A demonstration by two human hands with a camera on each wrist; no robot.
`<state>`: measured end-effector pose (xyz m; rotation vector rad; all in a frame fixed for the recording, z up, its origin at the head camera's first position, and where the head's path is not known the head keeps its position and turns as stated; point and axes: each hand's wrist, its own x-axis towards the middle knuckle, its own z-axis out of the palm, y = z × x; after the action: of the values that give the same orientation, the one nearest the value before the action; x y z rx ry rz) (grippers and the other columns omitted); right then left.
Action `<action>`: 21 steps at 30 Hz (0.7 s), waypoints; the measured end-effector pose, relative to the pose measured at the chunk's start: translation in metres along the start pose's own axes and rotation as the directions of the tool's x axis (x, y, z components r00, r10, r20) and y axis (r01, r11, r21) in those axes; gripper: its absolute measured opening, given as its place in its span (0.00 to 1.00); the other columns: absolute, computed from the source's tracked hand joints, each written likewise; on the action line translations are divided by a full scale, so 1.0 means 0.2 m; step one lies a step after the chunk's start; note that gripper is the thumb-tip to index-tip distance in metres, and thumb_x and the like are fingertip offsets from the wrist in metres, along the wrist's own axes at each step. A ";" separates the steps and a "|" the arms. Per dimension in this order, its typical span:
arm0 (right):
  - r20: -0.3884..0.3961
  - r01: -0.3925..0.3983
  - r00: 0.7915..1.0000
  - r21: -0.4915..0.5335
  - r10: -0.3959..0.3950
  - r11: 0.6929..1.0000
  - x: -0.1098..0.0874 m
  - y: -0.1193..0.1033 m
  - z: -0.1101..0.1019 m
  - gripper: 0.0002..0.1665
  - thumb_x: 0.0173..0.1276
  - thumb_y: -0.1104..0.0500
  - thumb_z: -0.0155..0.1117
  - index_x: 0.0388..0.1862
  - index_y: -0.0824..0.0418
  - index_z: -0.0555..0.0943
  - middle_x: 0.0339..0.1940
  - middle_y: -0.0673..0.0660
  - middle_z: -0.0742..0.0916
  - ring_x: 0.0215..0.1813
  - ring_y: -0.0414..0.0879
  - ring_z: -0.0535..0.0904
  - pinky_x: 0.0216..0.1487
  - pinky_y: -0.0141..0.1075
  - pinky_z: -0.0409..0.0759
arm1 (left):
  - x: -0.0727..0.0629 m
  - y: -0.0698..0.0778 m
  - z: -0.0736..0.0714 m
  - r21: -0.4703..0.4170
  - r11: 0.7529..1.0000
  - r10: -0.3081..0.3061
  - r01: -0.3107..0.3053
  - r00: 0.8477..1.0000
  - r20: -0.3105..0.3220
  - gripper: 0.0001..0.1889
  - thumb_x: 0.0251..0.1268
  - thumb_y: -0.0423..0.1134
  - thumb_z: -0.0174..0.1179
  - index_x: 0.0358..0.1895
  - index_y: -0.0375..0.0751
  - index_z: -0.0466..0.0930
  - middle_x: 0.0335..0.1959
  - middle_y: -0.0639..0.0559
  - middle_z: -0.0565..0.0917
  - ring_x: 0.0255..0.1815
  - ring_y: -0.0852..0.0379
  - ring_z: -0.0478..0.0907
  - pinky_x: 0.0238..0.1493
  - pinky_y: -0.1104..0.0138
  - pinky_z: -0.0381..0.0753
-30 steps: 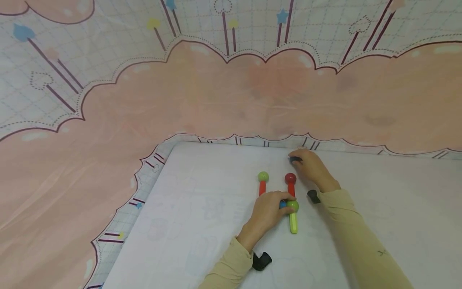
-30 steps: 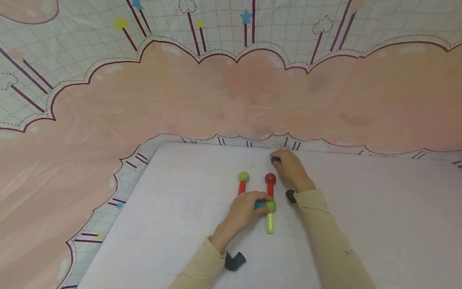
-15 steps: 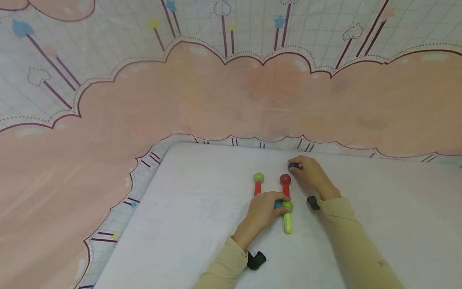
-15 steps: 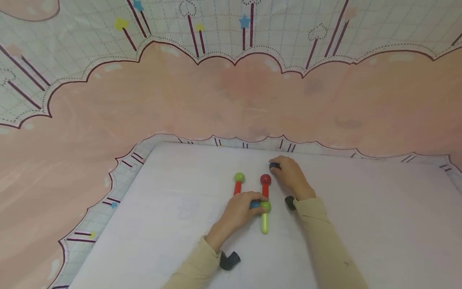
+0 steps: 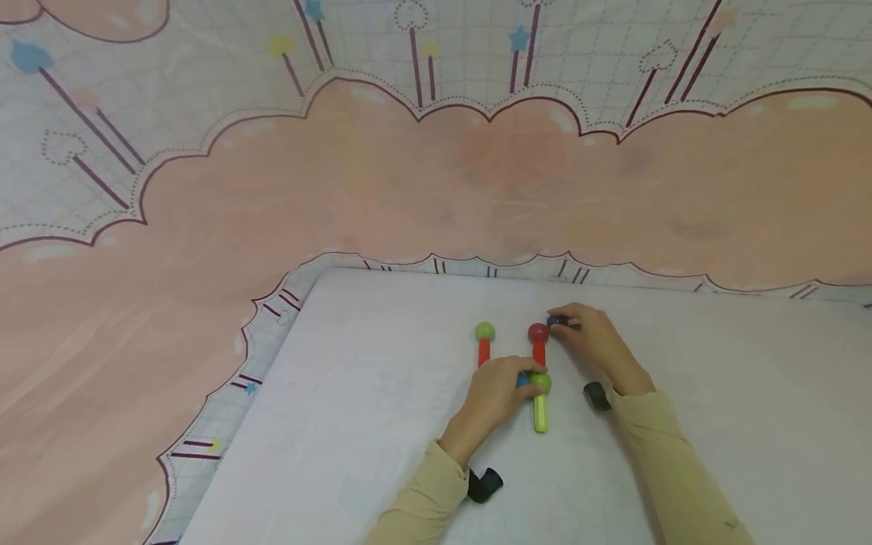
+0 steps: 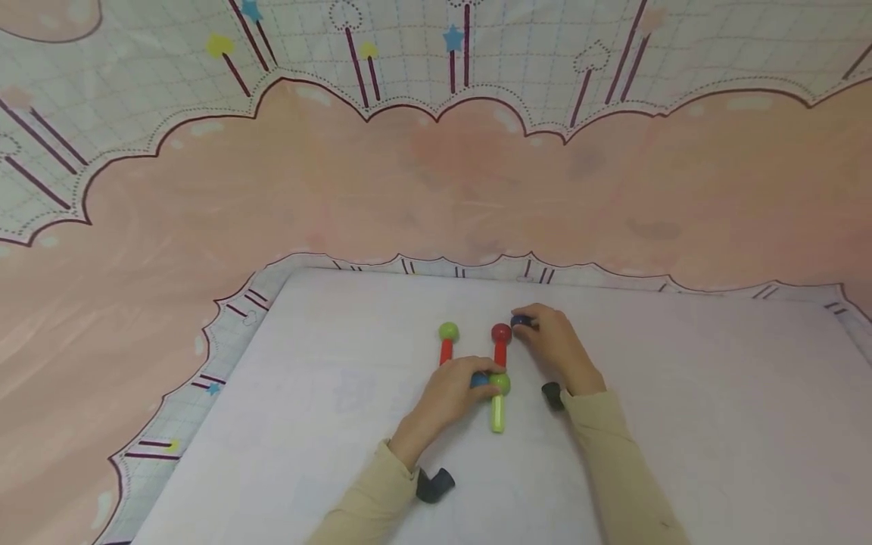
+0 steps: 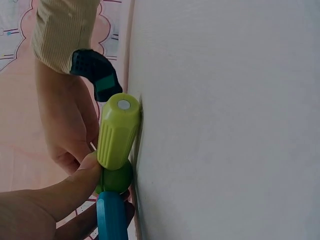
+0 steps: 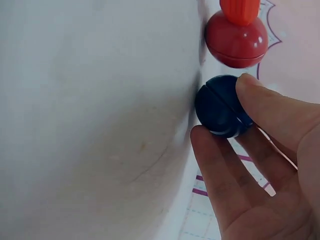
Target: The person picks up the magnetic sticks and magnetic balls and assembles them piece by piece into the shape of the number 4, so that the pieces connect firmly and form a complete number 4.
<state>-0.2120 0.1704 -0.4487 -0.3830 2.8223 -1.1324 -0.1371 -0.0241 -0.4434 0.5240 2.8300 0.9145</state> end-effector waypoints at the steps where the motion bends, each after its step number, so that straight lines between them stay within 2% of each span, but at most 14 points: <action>1: -0.004 0.005 1.000 0.003 -0.005 1.000 -0.01 0.00 0.00 0.19 0.71 0.64 0.62 0.60 0.67 0.80 0.59 0.67 0.83 0.61 0.65 0.78 0.63 0.57 0.73 | 0.00 0.00 0.00 0.000 1.000 0.001 -0.001 1.000 -0.002 0.16 0.60 0.44 0.70 0.51 0.55 0.87 0.50 0.61 0.87 0.53 0.63 0.81 0.55 0.68 0.78; 12: -0.047 0.069 0.997 0.025 -0.068 0.997 -0.06 0.02 0.01 0.18 0.68 0.65 0.66 0.56 0.69 0.81 0.55 0.68 0.85 0.57 0.65 0.81 0.60 0.57 0.76 | 0.00 -0.01 0.00 0.004 1.000 0.006 -0.006 1.000 -0.002 0.15 0.59 0.44 0.70 0.51 0.55 0.87 0.50 0.61 0.87 0.53 0.62 0.81 0.55 0.68 0.78; 21: -0.032 0.087 0.996 0.024 -0.086 0.996 -0.10 0.02 0.01 0.19 0.67 0.66 0.66 0.56 0.70 0.81 0.54 0.68 0.85 0.57 0.64 0.82 0.60 0.56 0.77 | 0.00 0.00 0.00 -0.004 1.000 0.003 -0.003 1.000 0.001 0.15 0.59 0.45 0.70 0.51 0.54 0.87 0.50 0.61 0.87 0.54 0.62 0.81 0.55 0.67 0.78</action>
<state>-0.1936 0.1768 -0.4524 -0.4945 2.8404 -1.1983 -0.1381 -0.0241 -0.4438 0.5286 2.8265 0.9198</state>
